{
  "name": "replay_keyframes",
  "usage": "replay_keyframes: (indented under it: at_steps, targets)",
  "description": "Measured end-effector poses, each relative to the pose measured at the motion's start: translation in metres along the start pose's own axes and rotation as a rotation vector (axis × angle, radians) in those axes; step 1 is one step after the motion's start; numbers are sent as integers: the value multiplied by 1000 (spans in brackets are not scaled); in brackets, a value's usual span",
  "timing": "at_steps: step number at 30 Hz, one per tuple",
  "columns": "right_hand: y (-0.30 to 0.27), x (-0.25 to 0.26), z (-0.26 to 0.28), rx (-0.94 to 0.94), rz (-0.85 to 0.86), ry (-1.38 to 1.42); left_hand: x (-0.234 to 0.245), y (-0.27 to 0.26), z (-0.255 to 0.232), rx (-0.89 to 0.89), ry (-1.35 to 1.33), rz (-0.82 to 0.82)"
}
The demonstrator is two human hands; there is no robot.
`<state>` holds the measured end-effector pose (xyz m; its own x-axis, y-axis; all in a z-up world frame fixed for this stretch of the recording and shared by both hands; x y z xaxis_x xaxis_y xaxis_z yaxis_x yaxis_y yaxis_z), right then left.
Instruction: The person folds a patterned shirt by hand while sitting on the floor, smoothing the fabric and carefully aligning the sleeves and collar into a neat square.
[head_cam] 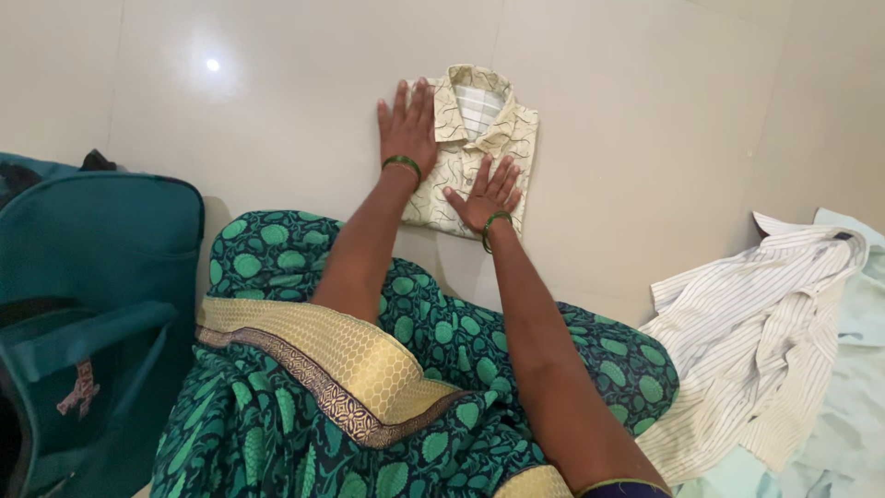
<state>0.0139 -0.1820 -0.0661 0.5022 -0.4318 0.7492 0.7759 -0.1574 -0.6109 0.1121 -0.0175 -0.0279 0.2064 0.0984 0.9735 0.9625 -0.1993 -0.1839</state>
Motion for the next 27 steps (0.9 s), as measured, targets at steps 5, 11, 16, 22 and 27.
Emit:
replay_keyframes:
  at_steps: [5,11,16,22,27]
  targets:
    - [-3,3,2,-20,28,0,17,15,8,39,-51,131]
    - [2,-2,0,-19,38,-2,12,-8,0,-35,54,124]
    - [18,-23,-14,21,-107,-36,-29,-80,-35,-101,-71,121]
    - [6,-10,-7,5,-13,-15,-16,-84,-6,-121,-115,150]
    - [-5,-1,0,20,-23,-5,0,-79,2,-17,-24,144]
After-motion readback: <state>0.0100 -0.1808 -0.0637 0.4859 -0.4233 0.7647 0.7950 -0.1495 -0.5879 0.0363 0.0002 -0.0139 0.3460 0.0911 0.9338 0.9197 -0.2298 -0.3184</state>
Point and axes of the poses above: each hand's wrist, its own y-axis towards the middle knuckle, its own x-axis out of the back of the hand, z = x × y, the point moved 1 cm from there along y, towards the middle knuckle, and after that the axes turned 4 degrees about y, right-handed, at the moved point
